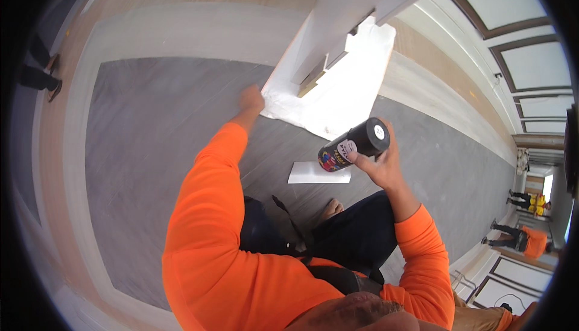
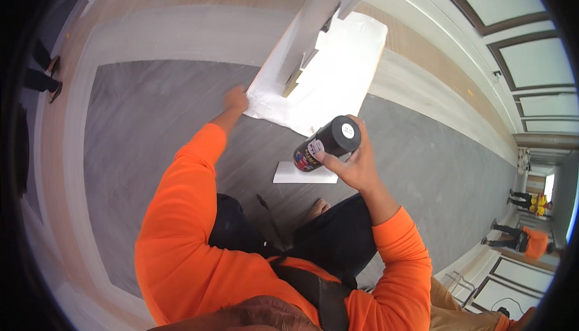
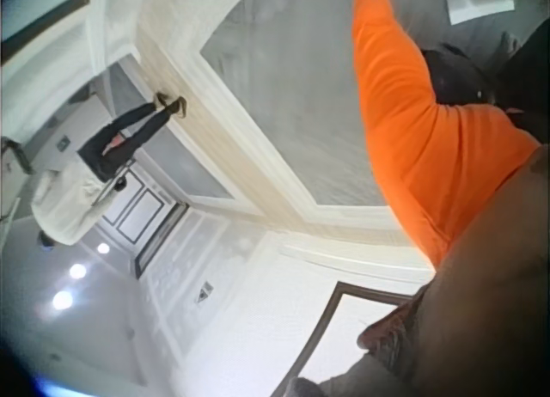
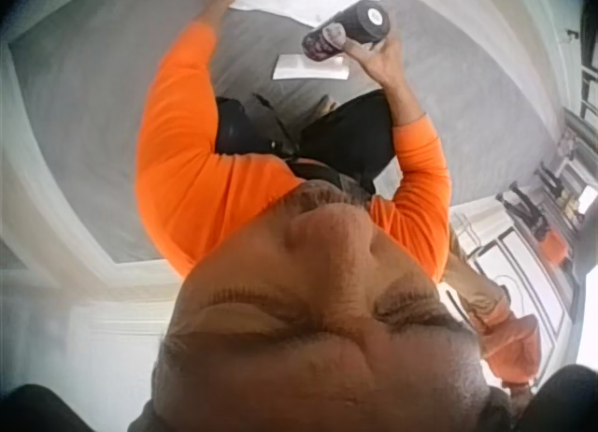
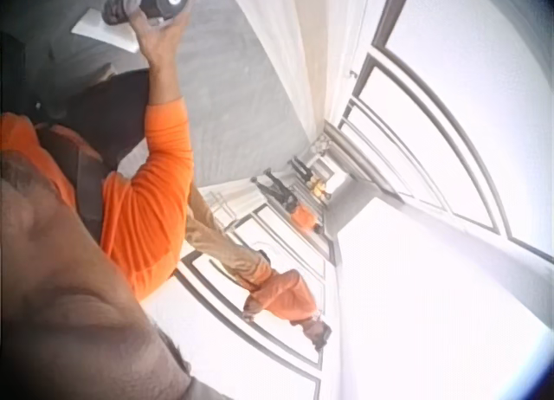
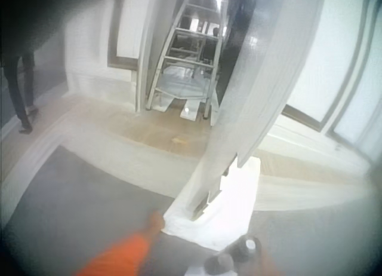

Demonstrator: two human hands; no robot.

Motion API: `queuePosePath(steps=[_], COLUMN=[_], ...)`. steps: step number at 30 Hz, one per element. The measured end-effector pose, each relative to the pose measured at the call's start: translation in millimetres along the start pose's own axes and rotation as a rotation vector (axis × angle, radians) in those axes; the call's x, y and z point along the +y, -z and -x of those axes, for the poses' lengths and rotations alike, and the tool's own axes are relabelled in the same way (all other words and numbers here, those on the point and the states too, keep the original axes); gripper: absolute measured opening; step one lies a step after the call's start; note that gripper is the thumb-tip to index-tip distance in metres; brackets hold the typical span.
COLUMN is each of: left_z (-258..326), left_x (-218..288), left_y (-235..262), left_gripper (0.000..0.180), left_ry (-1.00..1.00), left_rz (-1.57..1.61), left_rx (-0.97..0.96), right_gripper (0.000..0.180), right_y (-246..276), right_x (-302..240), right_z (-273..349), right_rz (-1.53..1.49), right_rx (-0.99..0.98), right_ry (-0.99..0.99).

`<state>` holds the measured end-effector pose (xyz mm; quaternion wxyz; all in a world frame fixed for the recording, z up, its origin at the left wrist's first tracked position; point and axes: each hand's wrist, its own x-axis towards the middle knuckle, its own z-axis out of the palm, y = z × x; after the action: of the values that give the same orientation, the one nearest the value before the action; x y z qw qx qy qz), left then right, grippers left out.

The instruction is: The person sits on the floor and uses a spray can to paint a white door frame. They prepare the area with a cloth, remove the cap, and apply paint to the frame's edge and surface.

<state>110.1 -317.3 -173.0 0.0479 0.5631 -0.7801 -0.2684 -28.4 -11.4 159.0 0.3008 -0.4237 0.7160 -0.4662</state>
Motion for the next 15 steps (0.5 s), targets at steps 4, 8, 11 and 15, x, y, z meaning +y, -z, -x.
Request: queuePosePath(steps=[4,8,11,15], left_z=[12.3,42.5,105.7,141.0], left_x=[27.2,77.0,140.7,169.5], left_y=[13.6,34.9,95.7,163.2], left_gripper=[0.032,0.051,0.063,0.074], left_ry=[-0.312,-0.590,-0.642,-0.798], left_rz=[0.178,0.765,1.357,1.395], left_rx=[0.231,0.085,-0.324,-0.524], right_gripper=[0.069,0.070,0.076,0.115], right_y=[2.9,-2.5,-22.6,-50.6], right_x=[0.8,9.8,35.6,16.8], right_z=[-5.3,-22.7,-44.2,-43.7], right_rz=[-0.298,-0.232,-0.427,-0.404], right_rx=[0.093,0.184,0.150,-0.065], right_ry=[-0.068,-0.187,-0.200,-0.186])
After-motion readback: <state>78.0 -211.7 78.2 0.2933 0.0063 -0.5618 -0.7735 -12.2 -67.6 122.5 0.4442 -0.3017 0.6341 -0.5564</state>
